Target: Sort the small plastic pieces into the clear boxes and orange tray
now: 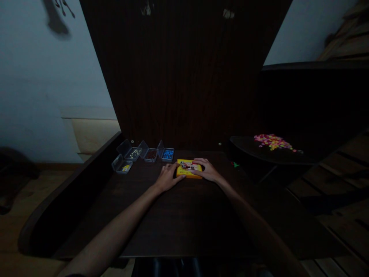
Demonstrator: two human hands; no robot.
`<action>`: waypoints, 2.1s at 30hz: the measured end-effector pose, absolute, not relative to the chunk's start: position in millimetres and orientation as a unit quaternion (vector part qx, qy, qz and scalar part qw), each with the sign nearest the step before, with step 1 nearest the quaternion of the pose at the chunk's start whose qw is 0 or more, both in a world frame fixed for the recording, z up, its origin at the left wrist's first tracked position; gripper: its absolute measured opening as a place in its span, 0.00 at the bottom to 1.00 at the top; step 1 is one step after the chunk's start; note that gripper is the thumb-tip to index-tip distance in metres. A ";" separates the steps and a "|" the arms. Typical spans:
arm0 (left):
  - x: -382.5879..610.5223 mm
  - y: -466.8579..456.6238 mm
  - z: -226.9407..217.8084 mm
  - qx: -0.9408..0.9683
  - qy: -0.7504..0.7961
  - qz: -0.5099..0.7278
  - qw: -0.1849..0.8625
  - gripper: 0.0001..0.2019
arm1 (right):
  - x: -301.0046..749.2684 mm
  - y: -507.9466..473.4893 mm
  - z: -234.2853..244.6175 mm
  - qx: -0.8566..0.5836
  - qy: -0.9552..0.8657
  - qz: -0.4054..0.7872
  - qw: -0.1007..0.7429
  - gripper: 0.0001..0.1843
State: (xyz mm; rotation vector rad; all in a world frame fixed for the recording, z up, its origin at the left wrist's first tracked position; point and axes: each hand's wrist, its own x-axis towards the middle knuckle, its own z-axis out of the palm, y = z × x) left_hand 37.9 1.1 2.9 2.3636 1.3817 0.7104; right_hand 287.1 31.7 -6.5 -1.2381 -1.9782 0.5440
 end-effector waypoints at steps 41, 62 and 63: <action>20.4 24.6 -3.1 0.805 0.539 0.245 -0.012 0.21 | 299.2 59.1 -29.3 -0.535 -0.777 -0.033 0.329 0.21; 12.4 34.6 -16.1 0.813 0.474 0.337 -0.013 0.08 | 301.3 69.6 -34.3 -0.559 -0.772 -0.024 0.302 0.22; 12.3 34.6 -16.0 0.813 0.473 0.340 -0.013 0.08 | 300.8 69.0 -33.5 -0.564 -0.771 -0.023 0.296 0.22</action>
